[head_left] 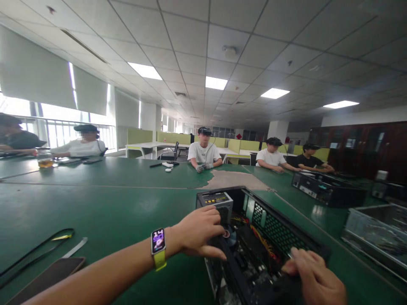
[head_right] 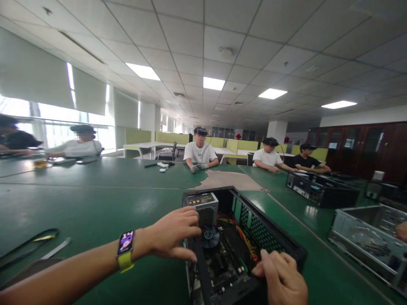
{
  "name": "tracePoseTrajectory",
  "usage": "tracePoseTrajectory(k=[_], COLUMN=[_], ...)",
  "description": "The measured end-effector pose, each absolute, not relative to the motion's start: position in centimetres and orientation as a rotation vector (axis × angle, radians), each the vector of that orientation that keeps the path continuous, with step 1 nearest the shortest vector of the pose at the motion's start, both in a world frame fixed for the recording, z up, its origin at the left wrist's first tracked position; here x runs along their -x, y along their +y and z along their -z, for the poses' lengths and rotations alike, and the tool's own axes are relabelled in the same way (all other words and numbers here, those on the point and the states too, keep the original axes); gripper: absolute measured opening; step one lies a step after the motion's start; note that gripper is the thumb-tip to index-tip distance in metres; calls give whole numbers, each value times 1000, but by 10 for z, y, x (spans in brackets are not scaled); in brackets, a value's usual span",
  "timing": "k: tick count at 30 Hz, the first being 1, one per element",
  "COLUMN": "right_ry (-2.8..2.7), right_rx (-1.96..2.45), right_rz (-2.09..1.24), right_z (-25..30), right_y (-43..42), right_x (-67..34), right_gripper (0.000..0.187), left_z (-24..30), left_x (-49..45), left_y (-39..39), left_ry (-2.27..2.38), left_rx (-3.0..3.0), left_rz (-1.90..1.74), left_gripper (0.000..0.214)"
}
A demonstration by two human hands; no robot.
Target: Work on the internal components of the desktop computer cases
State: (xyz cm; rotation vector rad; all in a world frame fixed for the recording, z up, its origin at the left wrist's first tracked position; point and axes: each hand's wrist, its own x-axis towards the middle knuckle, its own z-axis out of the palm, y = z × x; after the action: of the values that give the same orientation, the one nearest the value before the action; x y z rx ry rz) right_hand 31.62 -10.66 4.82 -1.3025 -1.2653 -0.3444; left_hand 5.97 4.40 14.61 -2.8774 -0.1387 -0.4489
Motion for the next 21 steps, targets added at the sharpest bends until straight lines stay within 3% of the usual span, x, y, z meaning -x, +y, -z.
tracePoseTrajectory(k=[10, 14, 18, 21], right_ry=[-1423, -1671, -2003, -2456], right_rx=[1324, 1476, 1730, 1935], right_rz=[-499, -611, -802, -631], right_z=[-91, -110, -136, -146], right_y=[-26, -8, -2, 4], right_x=[-333, -350, -349, -327], right_gripper=[55, 59, 51, 34], left_z=[-135, -143, -169, -179], left_x=[-65, -112, -145, -146], left_y=[-23, -62, -60, -17], left_ry=[-470, -363, -307, -488], left_rx=[2834, 3012, 3154, 3034], left_rz=[380, 116, -247, -271], left_gripper=[69, 54, 48, 42])
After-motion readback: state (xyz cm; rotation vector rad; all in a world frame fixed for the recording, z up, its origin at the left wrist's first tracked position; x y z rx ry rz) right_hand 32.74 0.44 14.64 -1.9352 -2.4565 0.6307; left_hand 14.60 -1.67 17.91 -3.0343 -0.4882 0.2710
